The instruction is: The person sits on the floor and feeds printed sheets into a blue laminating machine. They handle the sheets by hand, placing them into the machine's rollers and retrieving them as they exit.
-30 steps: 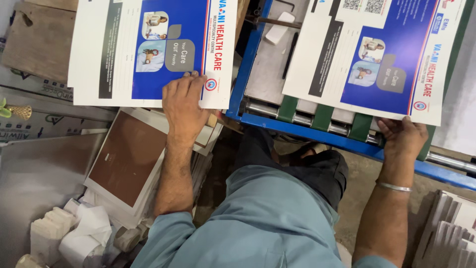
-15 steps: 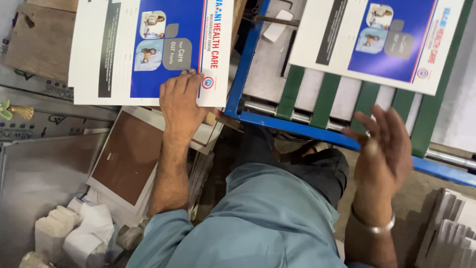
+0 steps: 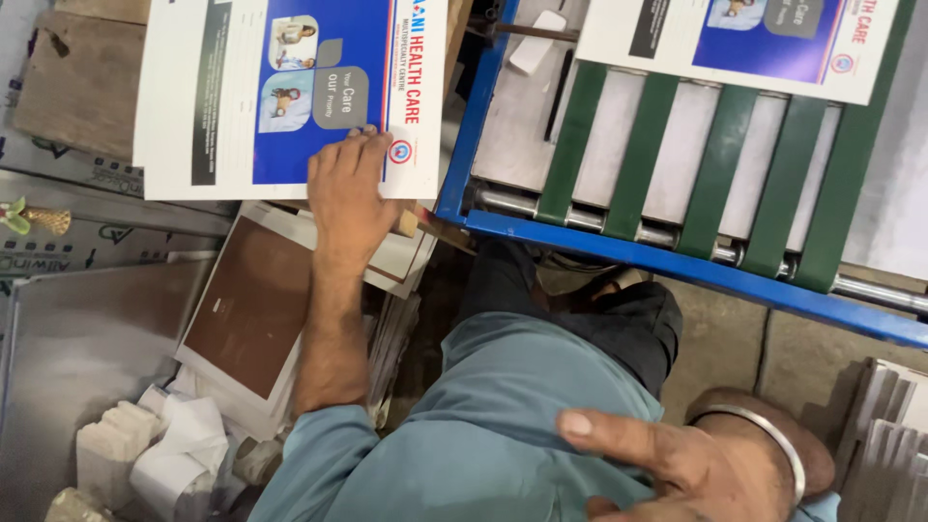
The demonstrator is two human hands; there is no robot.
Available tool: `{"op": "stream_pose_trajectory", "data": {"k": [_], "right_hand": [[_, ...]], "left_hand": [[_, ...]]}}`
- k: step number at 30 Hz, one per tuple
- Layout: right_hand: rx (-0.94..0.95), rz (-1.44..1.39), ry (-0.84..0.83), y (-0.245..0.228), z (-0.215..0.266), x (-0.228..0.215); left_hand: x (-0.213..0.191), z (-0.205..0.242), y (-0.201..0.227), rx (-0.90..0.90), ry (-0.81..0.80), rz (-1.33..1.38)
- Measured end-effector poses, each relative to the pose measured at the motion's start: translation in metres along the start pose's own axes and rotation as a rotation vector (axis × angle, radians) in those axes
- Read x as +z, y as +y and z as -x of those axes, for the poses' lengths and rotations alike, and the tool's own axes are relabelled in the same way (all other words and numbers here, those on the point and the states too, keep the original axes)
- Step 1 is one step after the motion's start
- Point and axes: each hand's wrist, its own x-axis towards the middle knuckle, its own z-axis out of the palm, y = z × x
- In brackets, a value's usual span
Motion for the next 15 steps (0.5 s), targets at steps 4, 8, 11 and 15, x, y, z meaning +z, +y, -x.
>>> {"op": "stream_pose_trajectory", "data": {"k": [4, 8, 11, 15], "right_hand": [[0.053, -0.019, -0.058, 0.021, -0.025, -0.007], [0.410, -0.025, -0.052, 0.081, -0.024, 0.012], [0.861, -0.483, 0.209, 0.133, -0.002, 0.033], [1.018, -0.846, 0.825, 0.179, 0.044, 0.063]], "left_hand": [[-0.030, -0.008, -0.025, 0.007, -0.070, 0.316], [-0.041, -0.013, -0.030, -0.276, 0.184, 0.551], [-0.021, -0.015, 0.010, -0.012, 0.289, 0.350], [0.018, -0.012, 0.114, 0.239, -0.251, 0.275]]}}
